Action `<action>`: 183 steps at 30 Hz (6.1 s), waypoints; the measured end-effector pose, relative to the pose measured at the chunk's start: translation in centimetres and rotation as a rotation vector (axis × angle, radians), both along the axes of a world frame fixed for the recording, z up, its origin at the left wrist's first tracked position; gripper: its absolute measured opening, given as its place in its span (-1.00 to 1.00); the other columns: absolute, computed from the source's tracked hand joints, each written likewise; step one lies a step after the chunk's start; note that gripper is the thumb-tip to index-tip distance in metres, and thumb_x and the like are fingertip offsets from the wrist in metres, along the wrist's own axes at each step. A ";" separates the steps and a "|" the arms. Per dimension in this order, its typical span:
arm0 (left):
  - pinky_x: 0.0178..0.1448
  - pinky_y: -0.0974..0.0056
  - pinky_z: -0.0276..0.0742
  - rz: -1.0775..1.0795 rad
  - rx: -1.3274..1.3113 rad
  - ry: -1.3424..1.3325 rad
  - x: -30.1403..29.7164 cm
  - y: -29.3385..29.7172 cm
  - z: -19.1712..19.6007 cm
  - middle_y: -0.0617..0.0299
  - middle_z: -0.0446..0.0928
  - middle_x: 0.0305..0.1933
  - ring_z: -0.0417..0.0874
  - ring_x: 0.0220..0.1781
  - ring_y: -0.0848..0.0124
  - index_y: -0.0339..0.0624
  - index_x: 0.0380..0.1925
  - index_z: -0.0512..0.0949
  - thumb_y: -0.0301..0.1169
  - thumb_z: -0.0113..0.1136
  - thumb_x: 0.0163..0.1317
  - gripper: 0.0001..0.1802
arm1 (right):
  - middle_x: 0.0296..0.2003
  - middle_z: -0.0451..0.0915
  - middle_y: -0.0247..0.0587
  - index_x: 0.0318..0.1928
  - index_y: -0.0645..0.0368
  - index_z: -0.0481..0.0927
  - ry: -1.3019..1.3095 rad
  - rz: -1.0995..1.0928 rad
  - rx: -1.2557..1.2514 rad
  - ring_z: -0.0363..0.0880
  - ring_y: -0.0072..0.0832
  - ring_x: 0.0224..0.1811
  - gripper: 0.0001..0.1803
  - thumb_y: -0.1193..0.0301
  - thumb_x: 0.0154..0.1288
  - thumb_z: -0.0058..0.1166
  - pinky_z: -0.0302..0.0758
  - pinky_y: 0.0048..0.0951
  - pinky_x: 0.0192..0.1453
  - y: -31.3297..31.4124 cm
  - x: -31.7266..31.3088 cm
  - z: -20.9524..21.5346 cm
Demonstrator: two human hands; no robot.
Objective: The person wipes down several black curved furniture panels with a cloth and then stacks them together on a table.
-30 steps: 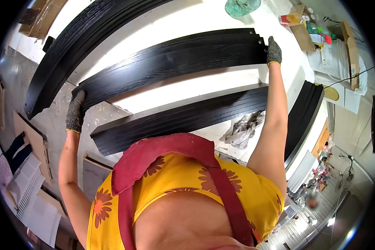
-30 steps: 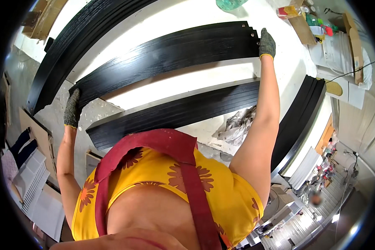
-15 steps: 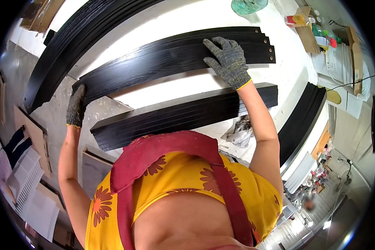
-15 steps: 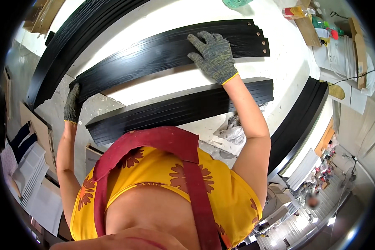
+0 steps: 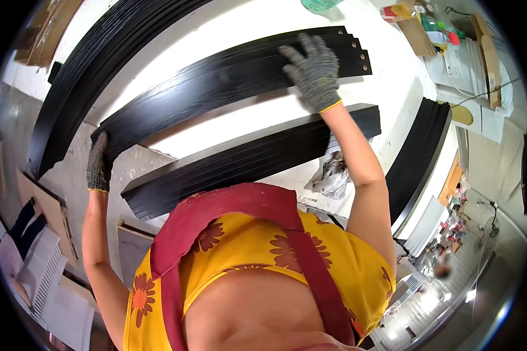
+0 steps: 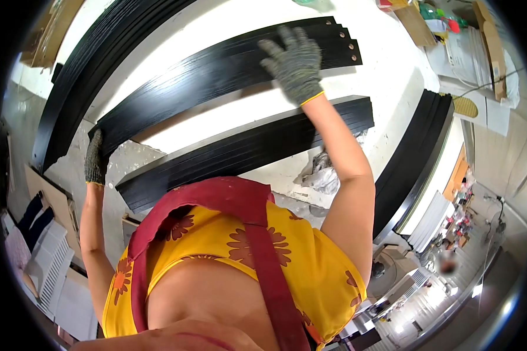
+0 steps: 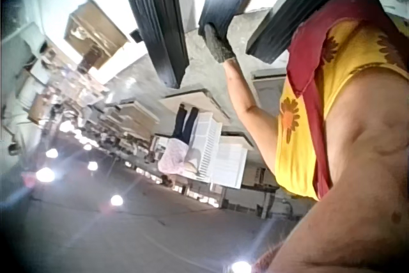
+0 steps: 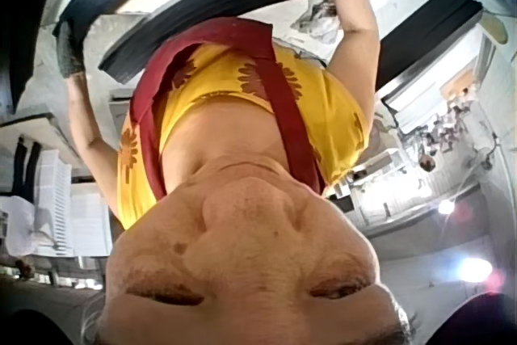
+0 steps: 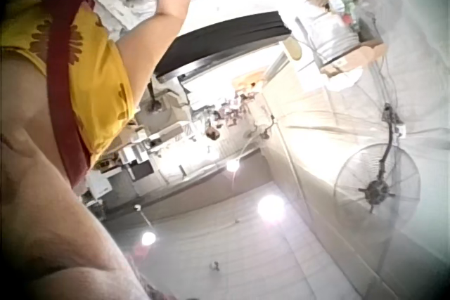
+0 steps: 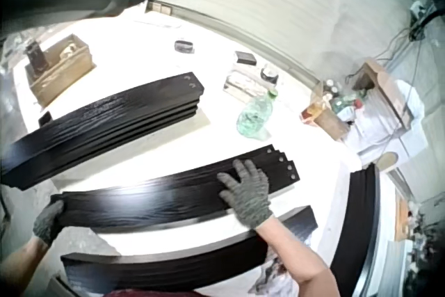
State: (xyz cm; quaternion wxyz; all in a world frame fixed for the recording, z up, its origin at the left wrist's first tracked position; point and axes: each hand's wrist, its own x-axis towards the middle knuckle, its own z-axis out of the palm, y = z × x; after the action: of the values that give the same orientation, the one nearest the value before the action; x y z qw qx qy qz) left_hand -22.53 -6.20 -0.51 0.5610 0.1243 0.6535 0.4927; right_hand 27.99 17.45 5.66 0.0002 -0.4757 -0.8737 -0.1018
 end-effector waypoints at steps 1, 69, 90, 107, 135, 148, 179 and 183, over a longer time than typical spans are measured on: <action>0.20 0.27 0.46 0.003 -0.003 -0.005 0.1 0.2 -0.1 0.25 0.50 0.11 0.53 0.10 0.41 -0.13 0.18 0.42 -0.12 0.24 0.24 -0.44 | 0.34 0.27 -0.22 0.23 -0.47 0.42 -0.045 -0.114 0.044 0.13 -0.13 0.42 -0.51 -0.06 0.28 -0.02 0.11 0.05 0.38 1.3 2.5 -0.9; 0.16 -0.27 0.43 0.203 -0.484 -0.446 0.7 3.7 7.9 0.12 0.54 0.14 0.57 0.13 0.16 -0.09 0.13 0.48 0.15 0.07 0.23 -0.35 | 0.20 0.43 -0.06 0.27 0.10 0.39 0.563 -1.074 -0.751 0.49 -0.15 0.04 -0.10 -0.34 0.14 -0.13 0.48 -0.15 0.08 19.2 8.5 -1.3; 0.31 -0.20 0.15 0.265 -0.221 -0.325 1.0 1.8 4.6 0.22 0.50 0.19 0.42 0.25 0.16 0.03 0.12 0.50 0.37 -0.07 0.16 -0.22 | 0.00 0.59 -0.35 0.20 -0.20 0.54 1.283 -0.653 -0.699 0.46 -0.57 -0.08 -0.42 -0.11 0.51 -0.47 0.42 -0.48 0.10 15.4 15.6 -4.1; 0.39 -0.16 0.09 0.137 -0.099 -0.358 0.0 1.4 3.5 0.15 0.34 0.35 0.26 0.39 0.16 -0.09 0.32 0.27 0.39 -0.12 0.19 -0.08 | 0.34 0.32 -0.36 0.40 -0.17 0.26 1.184 -0.265 -0.406 0.26 -0.48 0.35 -0.46 0.11 0.45 -0.21 0.21 -0.35 0.33 12.9 25.5 -5.3; 0.55 0.09 -0.11 -0.651 0.184 0.798 6.8 -17.5 3.4 -0.05 -0.24 0.56 -0.13 0.57 0.11 -0.18 0.44 -0.43 -0.09 0.63 -0.35 0.57 | 0.25 0.43 -0.11 0.33 0.19 0.32 1.417 -1.114 -0.413 0.44 -0.19 0.23 -0.38 0.05 0.42 -0.12 0.35 -0.27 0.26 -12.6 33.1 -6.3; 0.45 0.15 0.17 -0.546 0.320 0.718 6.2 -15.2 0.3 0.05 0.15 0.44 0.22 0.43 0.24 -0.17 0.45 -0.14 -0.15 0.70 -0.45 0.50 | 0.23 0.36 -0.20 0.45 -0.02 0.10 1.123 -0.576 -0.908 0.41 -0.34 0.16 0.09 0.64 -0.14 0.35 0.49 -0.33 0.10 -7.8 34.5 -6.2; 0.49 0.18 0.05 -0.249 0.274 0.268 5.7 -14.9 -1.8 0.16 0.17 0.45 0.15 0.46 0.29 -0.20 0.44 0.03 -0.08 0.68 -0.54 0.46 | 0.38 0.22 -0.20 0.44 0.06 0.13 1.368 -0.585 -1.120 0.16 -0.27 0.42 -0.29 0.05 0.38 -0.10 0.05 -0.22 0.48 -2.4 29.7 -5.6; 0.49 0.18 0.05 -0.189 0.260 0.153 6.5 -14.8 -1.0 0.16 0.18 0.44 0.16 0.46 0.28 -0.18 0.44 0.03 -0.17 0.68 -0.52 0.42 | 0.41 0.16 -0.20 0.44 0.07 0.13 1.336 -0.448 -1.017 0.12 -0.27 0.44 -0.25 -0.16 0.44 -0.36 0.03 -0.20 0.49 -2.1 27.1 -5.2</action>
State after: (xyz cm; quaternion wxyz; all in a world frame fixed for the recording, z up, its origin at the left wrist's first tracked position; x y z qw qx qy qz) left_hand -16.04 -21.01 -1.55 0.5326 0.2938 0.6107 0.5071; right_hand 55.07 15.32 0.42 0.2804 -0.5391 -0.5159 0.6038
